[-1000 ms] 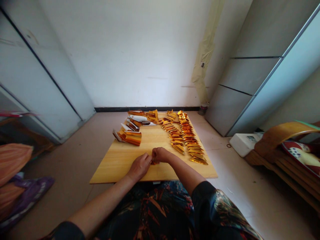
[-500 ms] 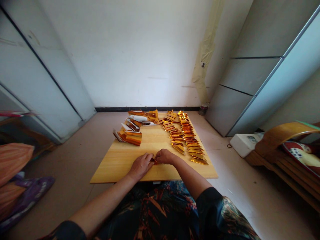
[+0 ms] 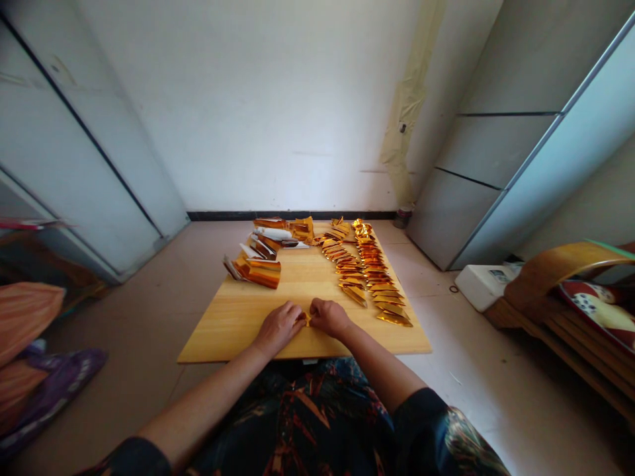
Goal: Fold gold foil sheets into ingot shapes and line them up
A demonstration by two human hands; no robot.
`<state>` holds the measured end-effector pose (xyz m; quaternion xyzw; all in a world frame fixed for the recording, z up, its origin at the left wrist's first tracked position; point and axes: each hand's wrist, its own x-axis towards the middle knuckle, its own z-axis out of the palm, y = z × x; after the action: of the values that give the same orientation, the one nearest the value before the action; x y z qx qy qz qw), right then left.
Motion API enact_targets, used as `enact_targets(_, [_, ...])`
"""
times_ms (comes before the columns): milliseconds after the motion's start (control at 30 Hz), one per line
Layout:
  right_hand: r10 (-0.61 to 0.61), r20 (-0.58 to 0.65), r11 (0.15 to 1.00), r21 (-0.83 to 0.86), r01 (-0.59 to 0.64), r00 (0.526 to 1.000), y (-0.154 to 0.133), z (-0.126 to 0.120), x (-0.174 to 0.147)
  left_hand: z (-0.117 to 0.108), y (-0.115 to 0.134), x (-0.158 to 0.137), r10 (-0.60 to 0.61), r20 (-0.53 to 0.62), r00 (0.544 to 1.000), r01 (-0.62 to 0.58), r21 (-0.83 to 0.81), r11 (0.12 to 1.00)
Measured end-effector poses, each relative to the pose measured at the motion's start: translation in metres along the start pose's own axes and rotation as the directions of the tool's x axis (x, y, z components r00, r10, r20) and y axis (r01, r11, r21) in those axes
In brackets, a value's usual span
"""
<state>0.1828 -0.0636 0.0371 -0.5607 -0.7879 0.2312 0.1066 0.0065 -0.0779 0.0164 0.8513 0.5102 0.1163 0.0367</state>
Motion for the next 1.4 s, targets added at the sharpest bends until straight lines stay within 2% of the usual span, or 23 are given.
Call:
enact_targets(133, [-0.054,-0.015,0.998,-0.037,0.053,0.998,0.004,0.002,-0.006,0.003,-0.003,-0.001,0.053,-0.025,0.998,-0.053,-0.010,0.999])
enact_targets(300, [0.004,0.009,0.997,-0.082,-0.003,1.000,-0.001,0.000,-0.008,0.003,-0.009,-0.004,0.117,-0.022,0.993,-0.117,-0.028,0.993])
enact_targets(467, [-0.018,-0.011,0.980,-0.198,0.015,1.000,-0.007,0.002,-0.015,0.000,-0.012,-0.005,0.163,0.015,0.986,-0.163,0.013,0.986])
enact_targets(567, [-0.126,-0.008,0.952,-0.283,0.118,0.992,-0.005,0.007,-0.022,-0.003,-0.009,-0.003,0.157,0.043,0.987,-0.159,0.028,0.987])
enact_targets(733, [-0.298,0.056,0.865,-0.405,0.295,0.953,0.004,0.009,-0.035,-0.005,-0.009,-0.002,0.147,0.043,0.988,-0.146,-0.015,0.989])
enact_targets(900, [-0.398,0.070,0.821,-0.418,0.389,0.915,0.012,0.003,-0.042,0.002,-0.023,-0.005,0.165,0.014,0.986,-0.160,-0.192,0.968])
enact_targets(1000, [-0.406,0.071,0.805,-0.444,0.393,0.911,0.012,0.001,-0.041,0.005,-0.031,-0.008,0.164,-0.031,0.986,-0.166,-0.297,0.940])
enact_targets(1067, [-0.400,0.058,0.800,-0.465,0.379,0.915,0.012,0.000,-0.039,0.005,-0.033,-0.010,0.164,-0.054,0.985,-0.173,-0.312,0.934])
enact_targets(1400, [-0.358,0.004,0.813,-0.491,0.314,0.934,0.019,-0.003,-0.030,-0.004,-0.022,-0.003,0.150,0.014,0.989,-0.146,-0.143,0.979])
